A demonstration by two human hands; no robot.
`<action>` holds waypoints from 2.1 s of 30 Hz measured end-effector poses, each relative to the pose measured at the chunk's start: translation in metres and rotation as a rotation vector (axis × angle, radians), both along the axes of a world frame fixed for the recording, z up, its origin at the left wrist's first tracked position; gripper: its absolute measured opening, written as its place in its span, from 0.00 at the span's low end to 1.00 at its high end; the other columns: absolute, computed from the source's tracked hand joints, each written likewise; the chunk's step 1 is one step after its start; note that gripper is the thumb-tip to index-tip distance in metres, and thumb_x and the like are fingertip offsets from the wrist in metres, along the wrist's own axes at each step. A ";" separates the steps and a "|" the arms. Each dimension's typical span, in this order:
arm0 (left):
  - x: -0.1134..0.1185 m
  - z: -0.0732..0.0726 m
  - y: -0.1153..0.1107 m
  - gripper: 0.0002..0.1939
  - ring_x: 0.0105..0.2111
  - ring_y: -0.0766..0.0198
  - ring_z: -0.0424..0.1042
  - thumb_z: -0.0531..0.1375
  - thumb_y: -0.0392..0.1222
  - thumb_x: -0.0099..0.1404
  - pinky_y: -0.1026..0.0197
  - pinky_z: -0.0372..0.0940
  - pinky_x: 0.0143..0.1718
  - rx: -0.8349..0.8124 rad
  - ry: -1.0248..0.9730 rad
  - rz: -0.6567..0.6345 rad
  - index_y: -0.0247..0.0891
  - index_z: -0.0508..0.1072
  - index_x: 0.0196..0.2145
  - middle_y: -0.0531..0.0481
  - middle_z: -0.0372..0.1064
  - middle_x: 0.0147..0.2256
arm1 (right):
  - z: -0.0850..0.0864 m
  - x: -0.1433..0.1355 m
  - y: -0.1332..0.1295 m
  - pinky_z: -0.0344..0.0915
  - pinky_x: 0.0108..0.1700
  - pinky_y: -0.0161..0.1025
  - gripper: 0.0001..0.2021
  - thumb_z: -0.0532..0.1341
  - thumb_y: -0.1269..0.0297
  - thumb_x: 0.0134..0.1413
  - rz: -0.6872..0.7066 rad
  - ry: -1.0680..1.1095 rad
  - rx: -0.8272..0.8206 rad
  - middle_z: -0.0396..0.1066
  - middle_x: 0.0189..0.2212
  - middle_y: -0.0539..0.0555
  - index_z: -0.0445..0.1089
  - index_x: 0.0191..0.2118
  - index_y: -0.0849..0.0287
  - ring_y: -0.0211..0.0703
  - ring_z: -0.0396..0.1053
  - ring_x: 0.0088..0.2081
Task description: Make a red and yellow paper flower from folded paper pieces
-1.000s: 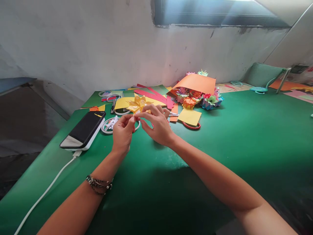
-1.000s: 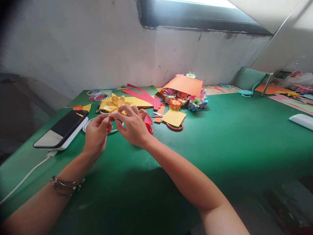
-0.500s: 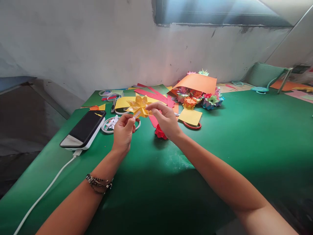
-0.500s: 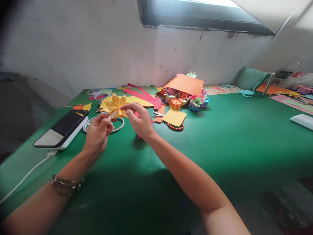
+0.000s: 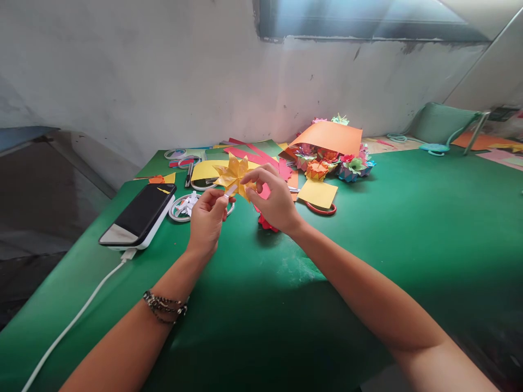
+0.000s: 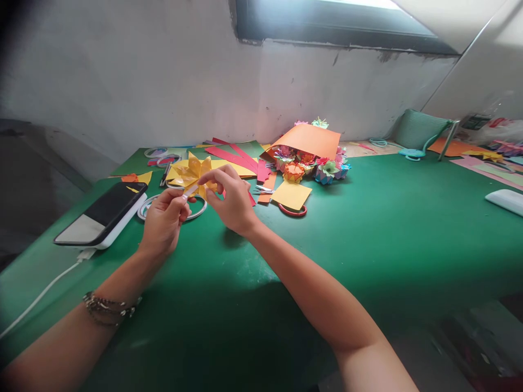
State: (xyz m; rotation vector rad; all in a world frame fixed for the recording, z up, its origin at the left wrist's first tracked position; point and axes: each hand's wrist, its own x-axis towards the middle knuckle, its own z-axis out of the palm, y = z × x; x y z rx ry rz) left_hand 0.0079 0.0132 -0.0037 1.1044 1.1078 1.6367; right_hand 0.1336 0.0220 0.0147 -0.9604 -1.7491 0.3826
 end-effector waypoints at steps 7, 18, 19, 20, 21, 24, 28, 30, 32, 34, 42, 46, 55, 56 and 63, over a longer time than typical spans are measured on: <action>-0.001 -0.002 0.000 0.04 0.14 0.75 0.55 0.56 0.37 0.44 0.71 0.49 0.15 0.011 0.010 -0.023 0.38 0.63 0.21 0.60 0.59 0.15 | 0.004 0.006 0.003 0.57 0.37 0.38 0.06 0.55 0.73 0.47 0.072 -0.087 0.061 0.64 0.27 0.49 0.67 0.32 0.60 0.35 0.60 0.29; -0.001 -0.001 0.000 0.04 0.14 0.77 0.55 0.57 0.38 0.44 0.71 0.50 0.15 -0.013 -0.003 -0.023 0.37 0.64 0.21 0.59 0.62 0.16 | 0.006 0.014 0.005 0.57 0.40 0.41 0.10 0.52 0.72 0.45 0.131 -0.159 0.109 0.68 0.35 0.53 0.66 0.36 0.58 0.40 0.62 0.38; -0.001 -0.001 -0.001 0.04 0.13 0.77 0.55 0.57 0.38 0.44 0.71 0.50 0.15 -0.020 -0.015 -0.022 0.37 0.64 0.21 0.58 0.63 0.18 | 0.006 0.014 0.005 0.57 0.40 0.41 0.10 0.52 0.72 0.46 0.126 -0.137 0.133 0.68 0.36 0.53 0.66 0.36 0.59 0.39 0.62 0.38; -0.001 -0.001 0.000 0.05 0.13 0.78 0.55 0.57 0.38 0.45 0.71 0.51 0.15 -0.030 -0.032 -0.025 0.36 0.63 0.21 0.58 0.64 0.19 | 0.007 0.014 0.005 0.58 0.39 0.40 0.09 0.52 0.72 0.46 0.111 -0.109 0.164 0.68 0.35 0.54 0.65 0.35 0.59 0.39 0.62 0.37; -0.001 0.000 0.000 0.05 0.12 0.78 0.55 0.57 0.38 0.45 0.71 0.51 0.16 -0.044 -0.057 -0.027 0.36 0.63 0.22 0.58 0.65 0.19 | 0.007 0.014 0.005 0.58 0.38 0.39 0.07 0.52 0.72 0.46 0.085 -0.073 0.198 0.67 0.33 0.53 0.65 0.33 0.59 0.38 0.61 0.36; -0.002 0.000 0.001 0.05 0.12 0.79 0.57 0.57 0.37 0.45 0.71 0.53 0.16 -0.088 -0.150 -0.040 0.36 0.63 0.22 0.58 0.66 0.20 | 0.007 0.013 0.004 0.55 0.30 0.34 0.06 0.51 0.70 0.47 0.001 0.032 0.191 0.60 0.21 0.48 0.58 0.22 0.58 0.33 0.57 0.26; -0.002 0.002 0.001 0.05 0.13 0.79 0.59 0.58 0.37 0.45 0.72 0.55 0.17 -0.089 -0.204 -0.067 0.36 0.64 0.22 0.58 0.68 0.21 | 0.001 0.007 0.000 0.46 0.22 0.32 0.18 0.51 0.60 0.52 0.109 -0.011 -0.107 0.46 0.14 0.44 0.48 0.15 0.58 0.29 0.46 0.19; -0.001 0.002 0.000 0.05 0.13 0.79 0.61 0.58 0.38 0.45 0.72 0.56 0.18 -0.075 -0.193 -0.068 0.37 0.64 0.23 0.58 0.69 0.22 | -0.001 0.005 -0.002 0.44 0.21 0.32 0.21 0.51 0.55 0.53 0.182 -0.051 -0.183 0.45 0.13 0.44 0.49 0.14 0.59 0.29 0.45 0.18; 0.000 0.002 -0.001 0.05 0.13 0.79 0.61 0.59 0.38 0.46 0.72 0.57 0.19 -0.047 -0.151 -0.045 0.37 0.65 0.23 0.58 0.69 0.22 | -0.002 0.004 -0.004 0.43 0.21 0.32 0.22 0.49 0.55 0.54 0.157 -0.021 -0.131 0.43 0.13 0.44 0.48 0.14 0.58 0.29 0.44 0.18; 0.000 0.001 -0.002 0.05 0.13 0.78 0.62 0.59 0.39 0.46 0.71 0.59 0.19 -0.002 -0.083 -0.009 0.37 0.65 0.23 0.58 0.69 0.22 | 0.001 0.005 -0.006 0.45 0.21 0.33 0.20 0.49 0.59 0.55 0.025 0.050 0.040 0.44 0.13 0.44 0.48 0.15 0.57 0.29 0.44 0.17; 0.001 -0.002 -0.005 0.06 0.12 0.76 0.61 0.59 0.41 0.49 0.69 0.57 0.16 0.093 0.057 -0.004 0.36 0.69 0.25 0.58 0.66 0.20 | -0.004 -0.001 -0.012 0.47 0.39 0.40 0.07 0.55 0.64 0.56 -0.334 -0.420 0.596 0.69 0.29 0.46 0.66 0.29 0.54 0.36 0.63 0.32; 0.002 -0.002 -0.008 0.08 0.13 0.75 0.61 0.61 0.43 0.50 0.70 0.56 0.15 0.120 0.106 -0.035 0.35 0.70 0.26 0.58 0.65 0.17 | -0.007 -0.007 -0.012 0.41 0.37 0.41 0.11 0.53 0.63 0.59 -0.396 -0.501 0.575 0.71 0.32 0.45 0.69 0.28 0.54 0.36 0.63 0.34; 0.002 -0.003 -0.012 0.08 0.13 0.73 0.62 0.62 0.44 0.52 0.68 0.56 0.15 0.202 0.249 0.031 0.37 0.72 0.27 0.57 0.65 0.17 | -0.001 -0.003 -0.011 0.44 0.36 0.41 0.09 0.56 0.62 0.56 -0.244 -0.352 0.329 0.72 0.30 0.48 0.69 0.28 0.56 0.40 0.62 0.34; 0.002 -0.003 -0.012 0.07 0.13 0.73 0.62 0.62 0.44 0.52 0.68 0.56 0.15 0.211 0.272 0.041 0.37 0.72 0.27 0.57 0.65 0.17 | -0.001 -0.002 -0.011 0.45 0.36 0.41 0.09 0.56 0.63 0.56 -0.225 -0.332 0.307 0.72 0.30 0.48 0.69 0.27 0.56 0.40 0.61 0.34; 0.002 -0.001 -0.013 0.04 0.12 0.74 0.61 0.60 0.41 0.54 0.68 0.55 0.14 0.223 0.351 0.062 0.37 0.72 0.26 0.56 0.66 0.18 | 0.001 0.002 -0.006 0.48 0.37 0.39 0.06 0.60 0.66 0.51 -0.179 -0.250 0.227 0.70 0.29 0.47 0.70 0.26 0.55 0.39 0.63 0.35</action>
